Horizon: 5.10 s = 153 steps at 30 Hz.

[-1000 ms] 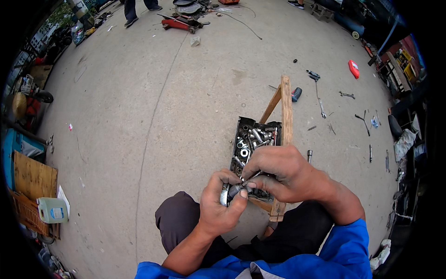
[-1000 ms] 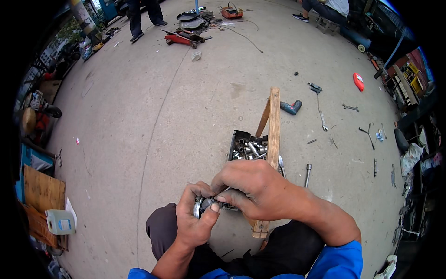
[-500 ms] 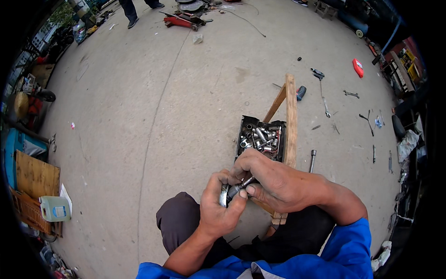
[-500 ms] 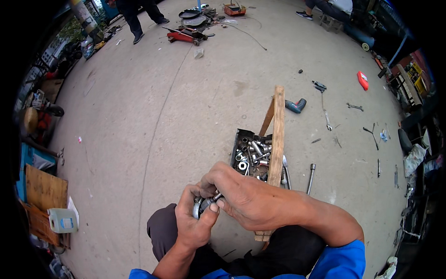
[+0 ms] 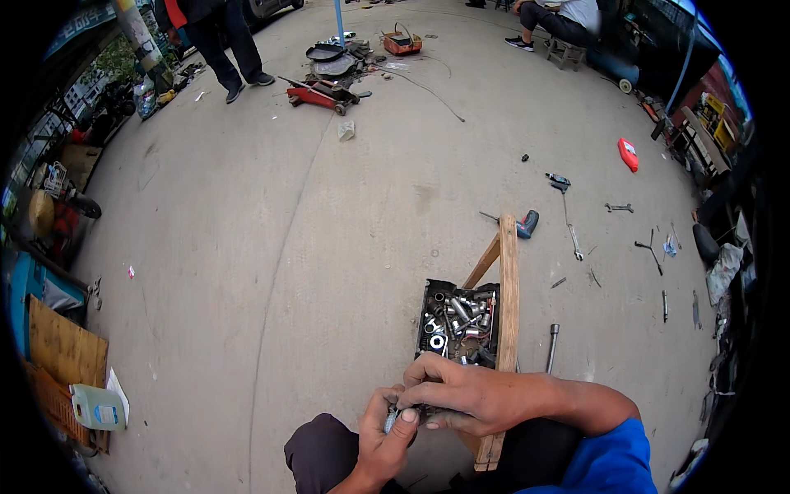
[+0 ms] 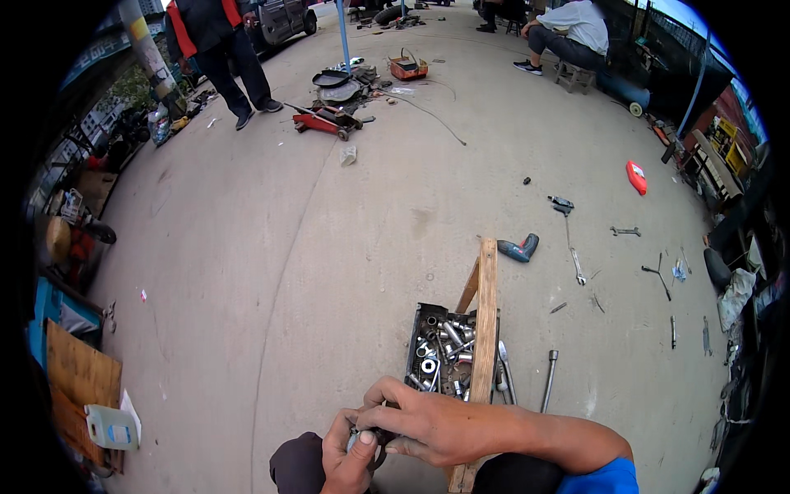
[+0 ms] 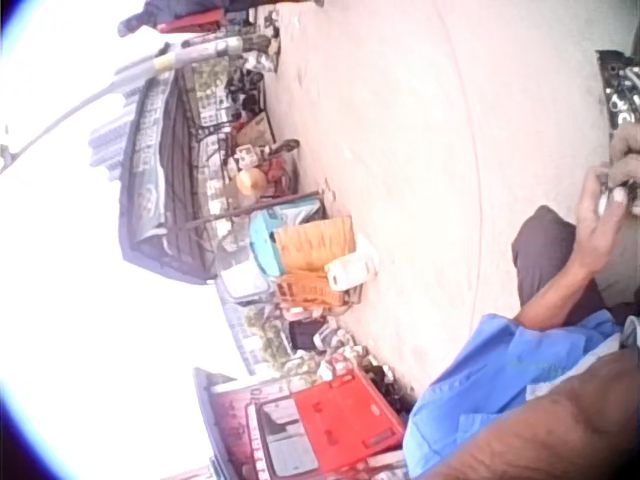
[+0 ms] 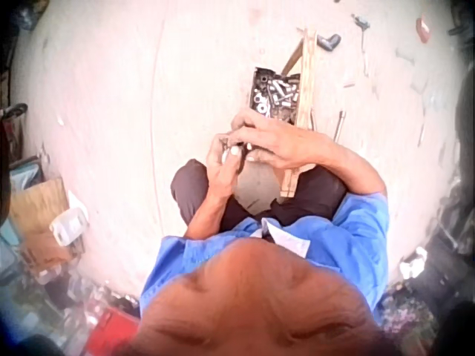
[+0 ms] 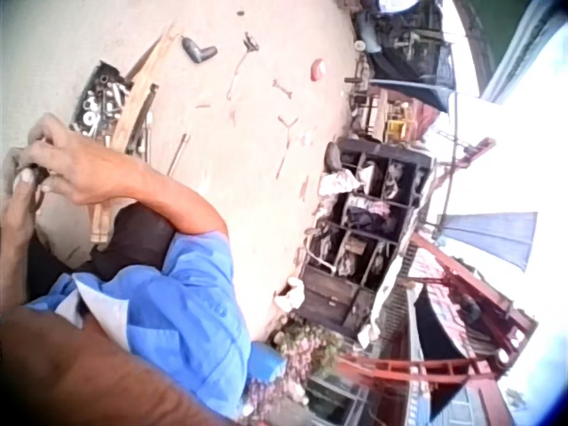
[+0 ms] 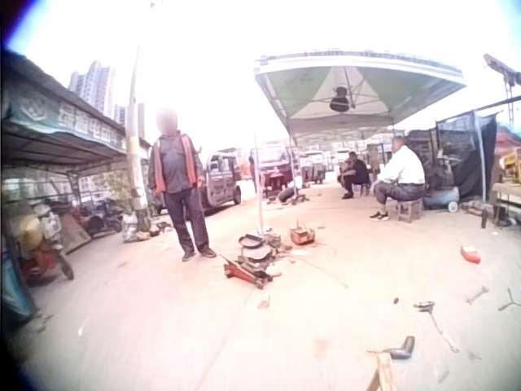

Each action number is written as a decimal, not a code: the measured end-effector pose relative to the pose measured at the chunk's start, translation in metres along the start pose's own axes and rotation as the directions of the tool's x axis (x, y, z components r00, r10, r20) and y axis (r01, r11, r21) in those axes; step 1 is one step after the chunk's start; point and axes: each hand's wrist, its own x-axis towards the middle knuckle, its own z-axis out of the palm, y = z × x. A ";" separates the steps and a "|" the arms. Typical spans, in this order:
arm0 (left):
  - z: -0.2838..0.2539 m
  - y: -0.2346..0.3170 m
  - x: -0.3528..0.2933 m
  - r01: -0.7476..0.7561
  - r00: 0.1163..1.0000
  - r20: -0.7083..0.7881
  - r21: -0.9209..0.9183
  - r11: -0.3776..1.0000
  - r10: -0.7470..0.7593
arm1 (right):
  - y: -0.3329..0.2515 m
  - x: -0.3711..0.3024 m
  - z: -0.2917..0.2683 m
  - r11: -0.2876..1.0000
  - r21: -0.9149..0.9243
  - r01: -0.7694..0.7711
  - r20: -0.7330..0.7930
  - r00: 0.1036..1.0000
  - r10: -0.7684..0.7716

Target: The person selects a socket from a toolbox and attaches it to a cordless impact wrench. They then walk to a three-wheeled vehicle and use the tool to remove a bolt from the floor panel near the driver's seat. The person then manually removes the floor mat and continues to work on the vehicle's interior components.

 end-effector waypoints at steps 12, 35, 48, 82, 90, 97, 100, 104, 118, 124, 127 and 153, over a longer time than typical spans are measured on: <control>-0.011 0.047 -0.023 0.297 0.935 -0.048 -0.443 0.846 -0.353 | -0.026 0.037 0.016 0.978 0.006 -0.207 -0.044 0.977 0.207; 0.014 0.483 -0.199 0.220 0.792 -0.571 -0.062 0.973 -0.216 | -0.433 0.189 0.050 0.626 0.645 -0.438 -0.159 0.725 0.670; -0.007 0.517 -0.338 -0.060 0.325 -0.945 0.018 0.998 0.037 | -0.523 0.286 0.116 0.759 0.351 -0.548 0.574 0.767 0.288; 0.091 0.512 -0.322 -0.312 -0.389 -0.919 0.192 0.931 0.060 | -0.587 0.317 0.122 0.828 0.080 -0.555 0.939 0.322 0.125; 0.080 0.497 -0.319 -0.114 -0.467 -0.845 0.350 0.930 0.260 | -0.595 0.320 0.118 0.807 0.062 -0.587 0.944 0.298 0.145; 0.091 0.523 -0.330 -0.278 -0.379 -0.922 0.195 0.941 0.079 | -0.603 0.324 0.121 0.805 0.035 -0.593 0.962 0.238 0.133; 0.086 0.513 -0.330 -0.244 -0.389 -0.908 0.264 0.933 0.155 | -0.604 0.324 0.121 0.833 0.035 -0.553 0.968 0.225 0.109; 0.084 0.509 -0.330 -0.220 -0.411 -0.890 0.308 0.926 0.198 | -0.600 0.326 0.122 0.833 -0.021 -0.553 0.971 0.188 0.149; 0.089 0.518 -0.348 -0.186 -0.292 -0.956 0.040 0.982 -0.017 | -0.619 0.321 0.126 0.953 0.052 -0.298 0.951 0.307 0.044; 0.089 0.519 -0.353 -0.102 -0.344 -0.938 0.080 0.992 0.040 | -0.610 0.320 0.139 0.977 0.132 -0.170 0.944 0.322 -0.072; 0.093 0.524 -0.357 -0.143 -0.350 -0.936 0.076 0.987 0.021 | -0.606 0.318 0.144 0.977 0.142 -0.159 0.951 0.296 -0.090; 0.064 0.512 -0.365 -0.038 -0.367 -0.904 0.251 0.967 0.220 | -0.619 0.328 0.144 0.952 0.106 -0.286 0.951 0.308 -0.014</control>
